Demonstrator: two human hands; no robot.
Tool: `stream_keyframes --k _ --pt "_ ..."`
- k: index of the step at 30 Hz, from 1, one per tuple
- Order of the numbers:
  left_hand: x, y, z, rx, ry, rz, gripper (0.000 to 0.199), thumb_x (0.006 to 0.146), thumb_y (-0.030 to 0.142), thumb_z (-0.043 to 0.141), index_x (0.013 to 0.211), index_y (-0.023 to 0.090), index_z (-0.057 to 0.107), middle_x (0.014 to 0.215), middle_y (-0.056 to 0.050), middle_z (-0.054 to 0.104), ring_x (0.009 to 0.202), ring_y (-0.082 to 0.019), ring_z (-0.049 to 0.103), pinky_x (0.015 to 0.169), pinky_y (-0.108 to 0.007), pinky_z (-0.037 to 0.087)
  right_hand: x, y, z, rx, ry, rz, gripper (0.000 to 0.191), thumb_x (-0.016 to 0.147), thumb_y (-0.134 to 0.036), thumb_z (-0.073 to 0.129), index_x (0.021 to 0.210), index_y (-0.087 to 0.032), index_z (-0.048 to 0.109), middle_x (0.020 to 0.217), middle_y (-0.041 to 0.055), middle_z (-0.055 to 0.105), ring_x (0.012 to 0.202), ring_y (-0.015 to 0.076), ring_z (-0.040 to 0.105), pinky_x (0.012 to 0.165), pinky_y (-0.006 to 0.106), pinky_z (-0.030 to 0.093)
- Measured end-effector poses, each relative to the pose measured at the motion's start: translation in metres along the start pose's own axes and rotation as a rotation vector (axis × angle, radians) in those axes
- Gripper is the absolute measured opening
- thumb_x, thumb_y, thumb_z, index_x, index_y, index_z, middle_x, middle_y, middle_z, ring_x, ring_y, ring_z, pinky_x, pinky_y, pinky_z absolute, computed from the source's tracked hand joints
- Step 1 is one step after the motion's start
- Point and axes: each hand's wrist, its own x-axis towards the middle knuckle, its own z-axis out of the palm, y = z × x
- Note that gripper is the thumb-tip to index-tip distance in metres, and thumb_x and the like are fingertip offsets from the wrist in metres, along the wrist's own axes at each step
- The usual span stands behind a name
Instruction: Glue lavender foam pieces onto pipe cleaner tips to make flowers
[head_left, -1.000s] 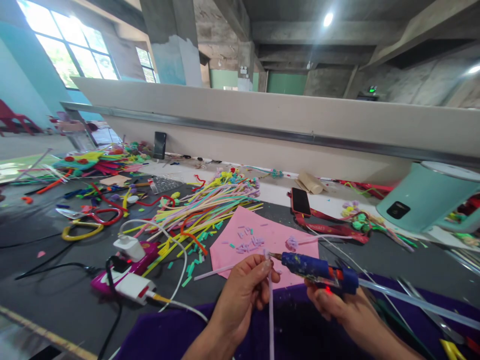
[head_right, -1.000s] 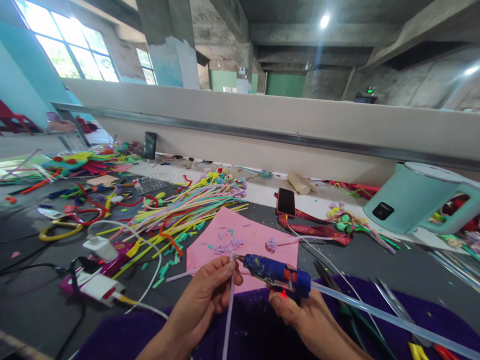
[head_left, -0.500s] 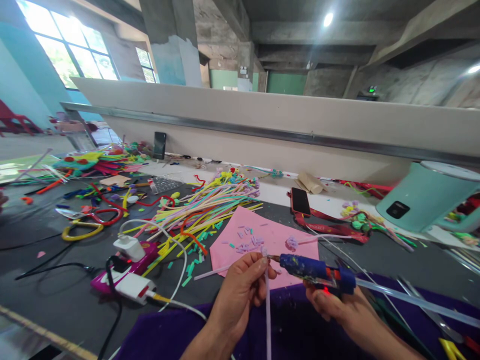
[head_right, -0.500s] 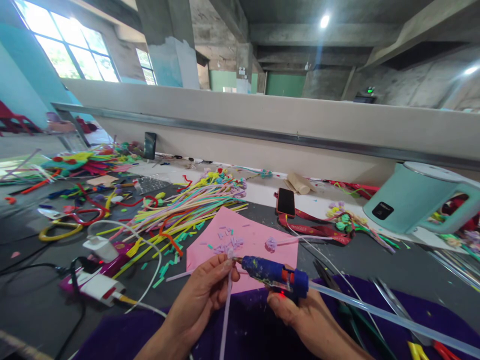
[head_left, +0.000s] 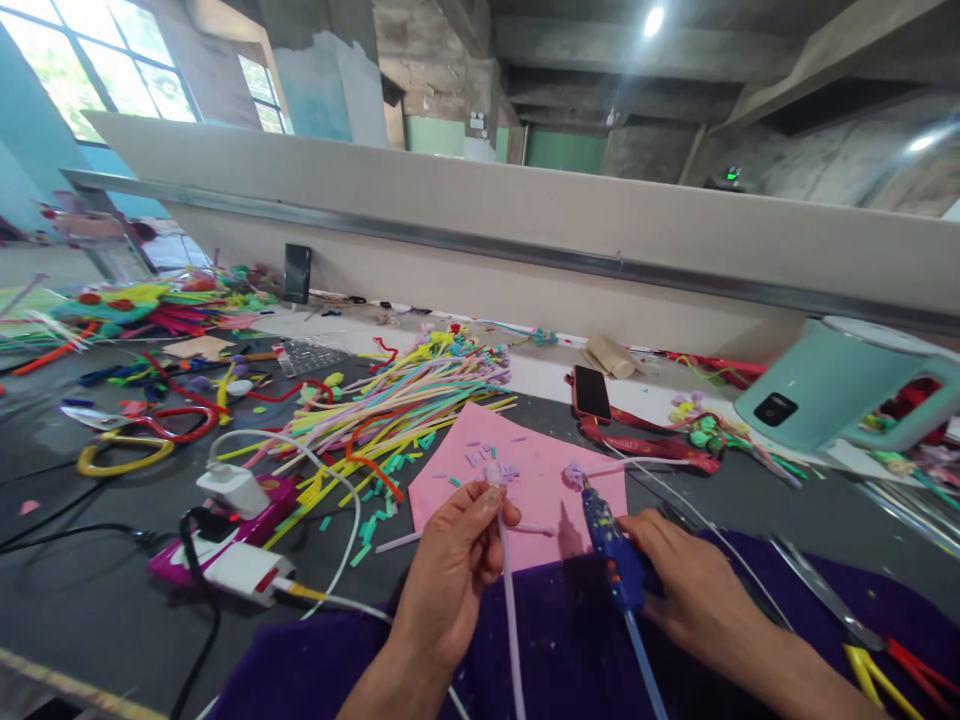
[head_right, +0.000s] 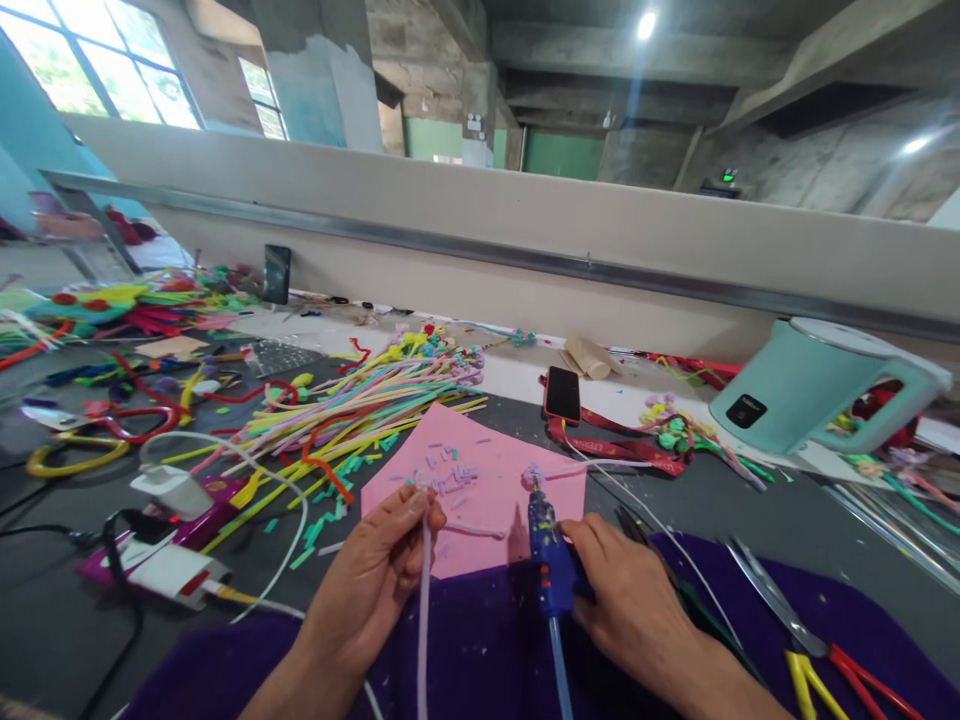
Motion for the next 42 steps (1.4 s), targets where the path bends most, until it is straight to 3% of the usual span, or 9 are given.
stream_keyframes --k 7,13,15,19,24,28,42 --pt "0.000 0.001 0.001 -0.016 0.008 -0.004 0.013 0.077 0.024 0.060 0.071 0.014 0.055 0.063 0.003 0.060 0.034 0.002 0.034 0.031 -0.010 0.023 -0.013 0.002 0.015 -0.027 -0.120 0.093 0.049 0.067 -0.009 0.051 0.114 -0.020 0.044 0.104 0.0087 0.052 0.093 0.0231 0.053 0.079 0.036 0.044" --pt "0.000 0.000 0.000 -0.007 0.032 -0.013 0.012 0.077 0.025 0.059 0.071 0.015 0.055 0.062 0.004 0.060 0.035 0.001 0.037 0.033 -0.010 0.025 0.004 -0.002 -0.010 -0.138 -0.121 0.030 0.034 0.075 -0.024 0.058 0.109 -0.023 0.053 0.101 0.0075 0.056 0.089 0.0236 0.055 0.075 0.035 0.044" --pt "0.001 0.001 0.000 0.011 0.028 -0.010 0.014 0.077 0.025 0.059 0.070 0.014 0.056 0.061 0.004 0.058 0.035 0.002 0.036 0.032 -0.010 0.025 0.020 -0.006 -0.022 -0.191 -0.084 -0.012 0.024 0.080 -0.024 0.053 0.103 -0.023 0.057 0.096 0.0069 0.059 0.087 0.0227 0.056 0.074 0.034 0.043" --pt "0.003 0.004 -0.004 -0.021 0.054 0.015 0.015 0.076 0.026 0.061 0.068 0.013 0.057 0.060 0.004 0.058 0.034 0.002 0.034 0.031 -0.010 0.024 0.071 -0.015 -0.034 -0.260 -0.102 -0.142 0.021 0.087 -0.024 0.044 0.098 -0.021 0.061 0.091 0.0060 0.063 0.084 0.0202 0.059 0.069 0.028 0.042" --pt "0.006 0.009 -0.010 -0.089 0.097 0.058 0.013 0.074 0.026 0.063 0.071 0.014 0.058 0.059 0.004 0.059 0.034 0.001 0.037 0.031 -0.010 0.024 0.143 -0.015 -0.019 -0.306 -0.133 -0.150 0.024 0.088 -0.023 0.041 0.090 -0.019 0.065 0.089 0.0072 0.065 0.079 0.0212 0.062 0.060 0.026 0.039" --pt "0.006 0.012 -0.011 -0.069 0.097 0.057 0.013 0.076 0.025 0.060 0.070 0.015 0.057 0.060 0.004 0.059 0.034 0.001 0.037 0.031 -0.010 0.026 0.176 -0.012 -0.004 -0.309 -0.171 -0.164 0.024 0.086 -0.022 0.044 0.085 -0.017 0.067 0.089 0.0096 0.067 0.080 0.0221 0.062 0.060 0.025 0.039" --pt "0.002 0.017 -0.012 -0.164 0.107 0.052 0.010 0.075 0.023 0.062 0.075 0.014 0.057 0.061 0.003 0.059 0.036 0.000 0.038 0.033 -0.010 0.028 0.177 -0.020 0.022 -0.173 -0.267 -0.273 0.023 0.085 -0.022 0.045 0.098 -0.022 0.064 0.095 0.0031 0.067 0.087 0.0171 0.059 0.068 0.023 0.037"
